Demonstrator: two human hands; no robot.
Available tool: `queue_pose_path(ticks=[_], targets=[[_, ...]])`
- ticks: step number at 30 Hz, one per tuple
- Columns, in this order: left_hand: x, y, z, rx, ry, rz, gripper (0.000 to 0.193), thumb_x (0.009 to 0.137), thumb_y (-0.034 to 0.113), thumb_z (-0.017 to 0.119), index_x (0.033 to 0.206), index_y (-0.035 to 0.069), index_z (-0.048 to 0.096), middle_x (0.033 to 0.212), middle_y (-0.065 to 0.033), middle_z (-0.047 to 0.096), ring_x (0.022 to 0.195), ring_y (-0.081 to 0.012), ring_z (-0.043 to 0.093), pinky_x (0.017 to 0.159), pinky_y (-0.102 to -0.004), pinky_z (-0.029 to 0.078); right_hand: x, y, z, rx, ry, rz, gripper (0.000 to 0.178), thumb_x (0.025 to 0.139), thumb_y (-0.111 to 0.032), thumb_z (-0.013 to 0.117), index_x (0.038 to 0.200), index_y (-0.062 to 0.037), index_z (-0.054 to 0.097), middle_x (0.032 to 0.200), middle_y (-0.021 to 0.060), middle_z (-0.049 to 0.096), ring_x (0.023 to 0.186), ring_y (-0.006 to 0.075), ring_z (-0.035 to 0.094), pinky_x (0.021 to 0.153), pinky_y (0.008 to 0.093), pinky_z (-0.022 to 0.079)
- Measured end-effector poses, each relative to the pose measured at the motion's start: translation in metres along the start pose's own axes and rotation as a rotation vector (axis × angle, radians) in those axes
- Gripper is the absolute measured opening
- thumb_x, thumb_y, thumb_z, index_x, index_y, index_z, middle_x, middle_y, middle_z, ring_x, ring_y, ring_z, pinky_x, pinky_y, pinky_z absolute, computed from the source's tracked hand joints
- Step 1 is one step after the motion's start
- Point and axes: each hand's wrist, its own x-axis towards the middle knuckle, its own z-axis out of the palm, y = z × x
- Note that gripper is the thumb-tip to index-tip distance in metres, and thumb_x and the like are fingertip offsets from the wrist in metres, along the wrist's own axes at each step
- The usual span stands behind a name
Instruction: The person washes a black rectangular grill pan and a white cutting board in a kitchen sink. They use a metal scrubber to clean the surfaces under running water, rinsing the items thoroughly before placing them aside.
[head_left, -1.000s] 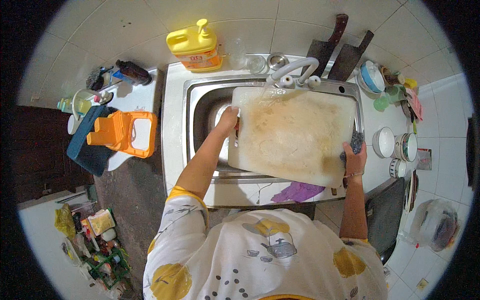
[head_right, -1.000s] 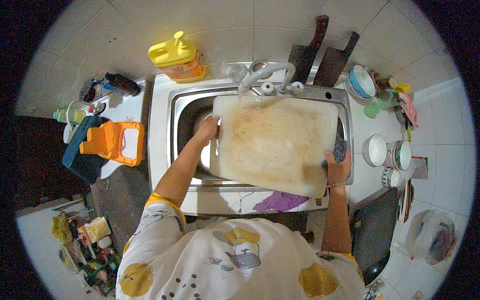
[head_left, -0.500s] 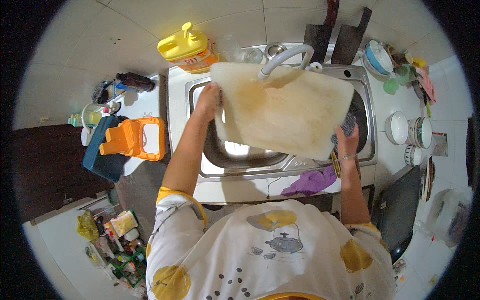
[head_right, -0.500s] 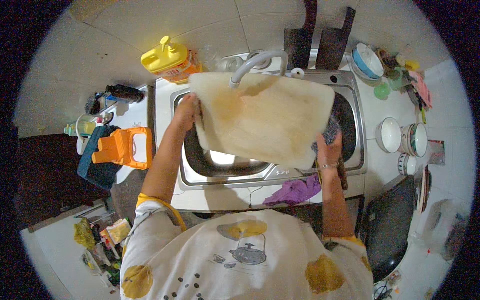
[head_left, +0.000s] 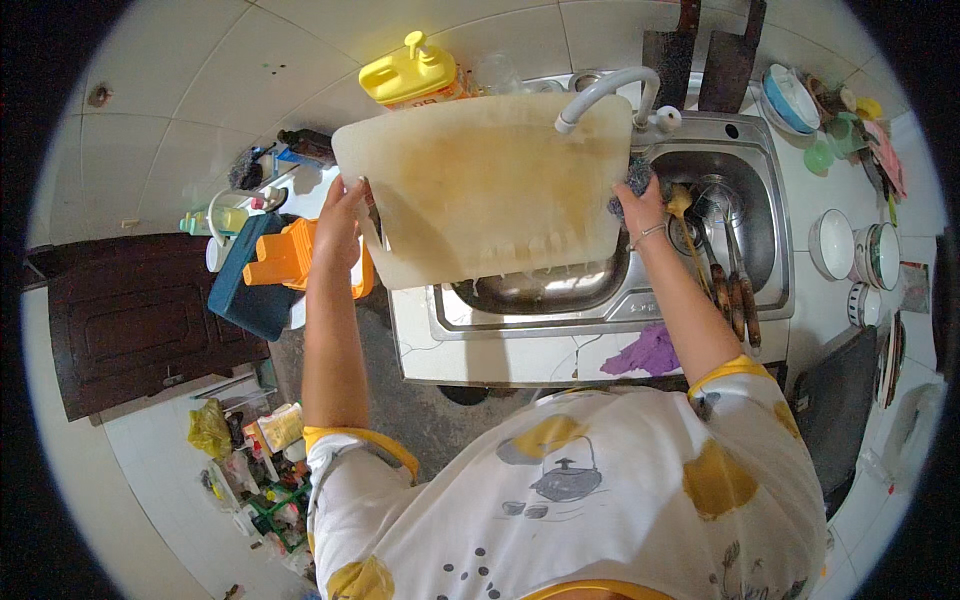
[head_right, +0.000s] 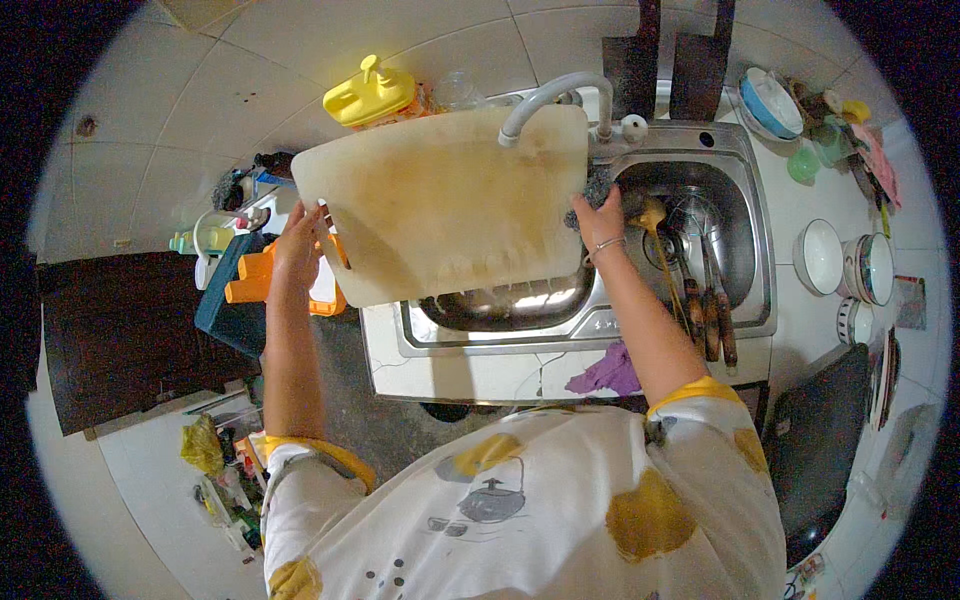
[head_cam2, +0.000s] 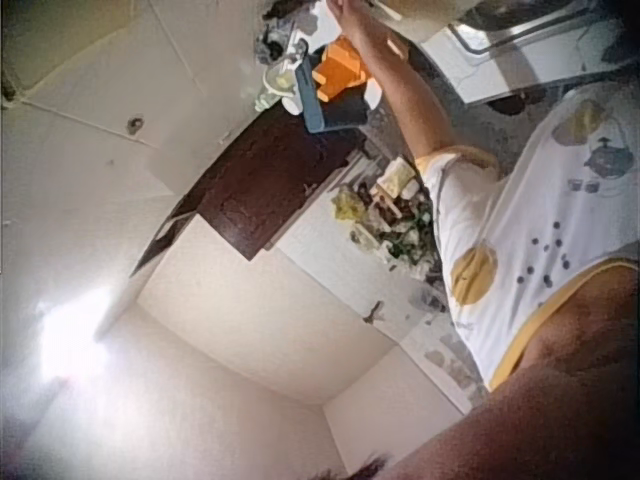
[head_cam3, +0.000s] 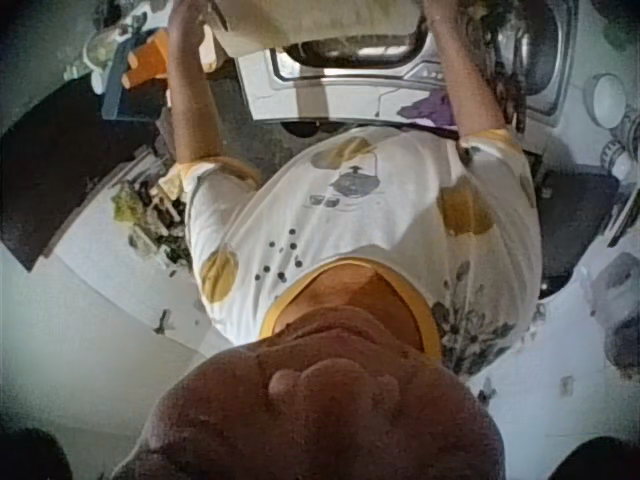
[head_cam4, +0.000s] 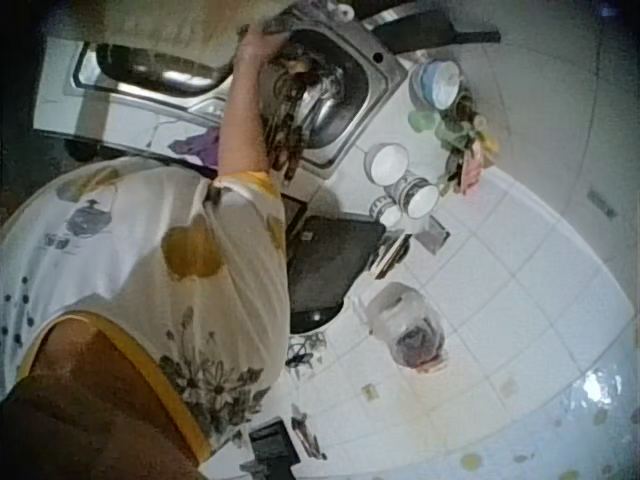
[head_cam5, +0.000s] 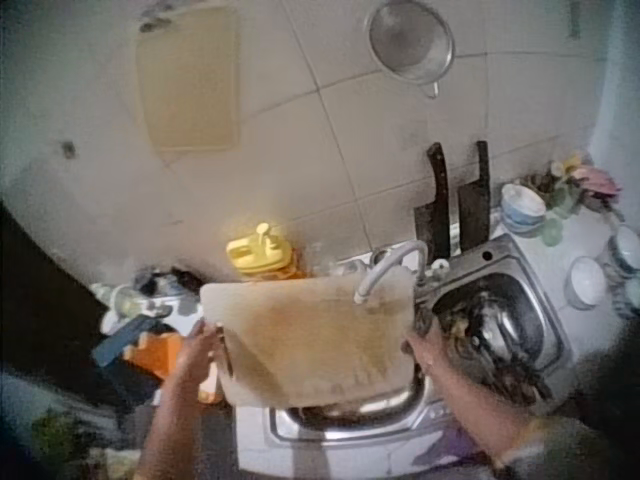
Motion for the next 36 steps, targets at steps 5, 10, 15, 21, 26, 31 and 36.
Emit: queue_pose_path(ticks=[5, 10, 15, 21, 26, 31, 36], targets=[[-0.028, -0.015, -0.020, -0.131, -0.179, 0.196, 0.056, 0.086, 0.011, 0.056, 0.137, 0.015, 0.033, 0.108, -0.0026, 0.054, 0.084, -0.0127, 0.053, 0.075, -0.0311, 0.041, 0.021, 0.017, 0.016, 0.386, -0.041, -0.017, 0.055, 0.073, -0.015, 0.069, 0.119, -0.0006, 0.041, 0.107, 0.0108, 0.057, 0.090, 0.0227, 0.058, 0.078, 0.0338, 0.048], [-0.074, -0.036, -0.024, -0.263, -0.295, 0.293, 0.075, 0.083, 0.007, 0.058, 0.144, 0.017, 0.014, 0.107, -0.0040, 0.049, 0.078, -0.0118, 0.051, 0.066, -0.0273, 0.045, 0.017, -0.003, 0.027, 0.417, -0.170, 0.210, 0.056, 0.076, -0.015, 0.064, 0.124, -0.0054, 0.037, 0.108, 0.0115, 0.055, 0.095, 0.0234, 0.056, 0.073, 0.0382, 0.051], [-0.119, -0.055, -0.005, -0.316, -0.034, 0.106, 0.066, 0.085, 0.009, 0.054, 0.141, 0.015, 0.019, 0.111, -0.0065, 0.050, 0.079, -0.0141, 0.058, 0.071, -0.0305, 0.052, 0.058, 0.047, 0.057, 0.044, -0.164, 0.238, 0.046, 0.075, -0.017, 0.061, 0.118, -0.0056, 0.047, 0.093, 0.0106, 0.060, 0.090, 0.0254, 0.059, 0.074, 0.0381, 0.050], [-0.146, -0.092, 0.020, -0.584, 0.160, -0.033, 0.048, 0.084, 0.007, 0.050, 0.129, 0.004, 0.036, 0.106, -0.0103, 0.054, 0.084, -0.0166, 0.061, 0.071, -0.0317, 0.054, 0.068, 0.030, 0.070, -0.886, -0.310, -0.274, 0.054, 0.073, -0.033, 0.061, 0.119, -0.0041, 0.052, 0.117, 0.0225, 0.052, 0.108, 0.0338, 0.052, 0.095, 0.0378, 0.040], [-0.155, -0.111, 0.034, -0.700, 0.246, -0.089, 0.052, 0.078, 0.004, 0.051, 0.128, 0.007, 0.038, 0.094, -0.0056, 0.054, 0.070, -0.0118, 0.056, 0.060, -0.0269, 0.051, 0.053, -0.048, 0.032, -1.016, -0.305, -0.576, 0.047, 0.077, -0.036, 0.058, 0.114, -0.0069, 0.056, 0.113, 0.0192, 0.056, 0.109, 0.0318, 0.052, 0.095, 0.0385, 0.041], [-0.163, -0.128, 0.032, -0.672, 0.274, -0.111, 0.047, 0.077, 0.003, 0.052, 0.122, 0.008, 0.042, 0.080, 0.0006, 0.050, 0.060, -0.0067, 0.047, 0.050, -0.0225, 0.044, 0.075, -0.083, 0.019, -1.307, -0.312, -0.371, 0.054, 0.081, -0.032, 0.056, 0.128, -0.0107, 0.040, 0.113, 0.0197, 0.058, 0.102, 0.0349, 0.058, 0.088, 0.0442, 0.046], [-0.165, -0.131, 0.023, -0.611, 0.189, -0.052, 0.046, 0.077, 0.003, 0.052, 0.122, 0.005, 0.042, 0.078, 0.0005, 0.050, 0.060, -0.0069, 0.048, 0.050, -0.0225, 0.044, 0.116, -0.076, 0.032, -1.506, -0.379, -0.249, 0.062, 0.081, -0.030, 0.056, 0.131, -0.0036, 0.033, 0.110, 0.0219, 0.060, 0.100, 0.0355, 0.059, 0.085, 0.0439, 0.047]])
